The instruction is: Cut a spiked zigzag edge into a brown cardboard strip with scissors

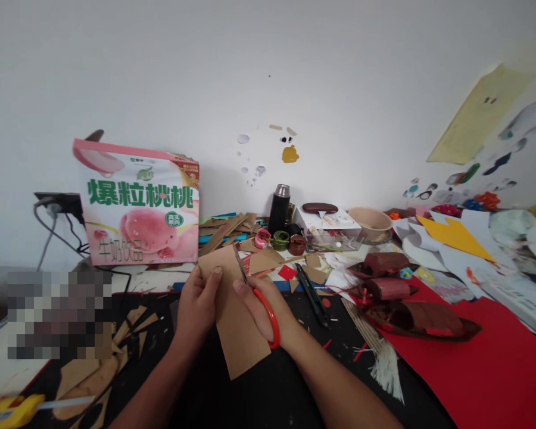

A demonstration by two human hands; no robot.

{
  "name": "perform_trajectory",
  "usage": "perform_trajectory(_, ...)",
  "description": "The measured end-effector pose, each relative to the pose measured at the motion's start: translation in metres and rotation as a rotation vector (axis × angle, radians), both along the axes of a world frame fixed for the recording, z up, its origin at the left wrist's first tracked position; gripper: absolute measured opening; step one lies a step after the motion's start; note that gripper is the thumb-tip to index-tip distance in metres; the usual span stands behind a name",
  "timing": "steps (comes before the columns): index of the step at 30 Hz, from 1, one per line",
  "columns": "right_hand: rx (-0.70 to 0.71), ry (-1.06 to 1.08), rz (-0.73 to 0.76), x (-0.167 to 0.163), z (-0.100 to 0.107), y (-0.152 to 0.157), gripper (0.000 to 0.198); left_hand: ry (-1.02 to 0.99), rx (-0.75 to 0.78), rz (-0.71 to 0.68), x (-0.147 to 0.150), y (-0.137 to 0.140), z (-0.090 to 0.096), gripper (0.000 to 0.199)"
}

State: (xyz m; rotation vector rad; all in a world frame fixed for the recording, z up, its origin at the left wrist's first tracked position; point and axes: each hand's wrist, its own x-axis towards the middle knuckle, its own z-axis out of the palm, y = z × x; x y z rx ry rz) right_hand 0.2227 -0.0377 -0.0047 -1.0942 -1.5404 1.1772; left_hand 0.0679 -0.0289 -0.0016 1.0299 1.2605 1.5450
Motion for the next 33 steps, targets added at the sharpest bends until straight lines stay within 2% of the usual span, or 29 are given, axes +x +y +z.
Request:
perform_trajectory(11,-0.002,0.010,0.024,-0.0026,0.0045,-0.0013,0.052,-0.032,0.003,0.000,0.0012,0.0005,-0.0023,0.060)
perform_trajectory(19,-0.008,0.052,0.035,-0.0052,-0.0008,-0.0014,0.055,0.007,0.024,0.025,0.0017,0.0005,-0.0009,0.058)
perform_trajectory(25,0.015,0.091,0.051,-0.0054,-0.0029,-0.0013,0.052,-0.021,0.026,0.006,0.0009,0.0014,-0.0056,0.058)
perform_trajectory(33,-0.039,0.170,0.089,-0.0068,0.0019,-0.0039,0.051,0.001,0.029,0.018,0.0003,0.0012,-0.0048,0.056)
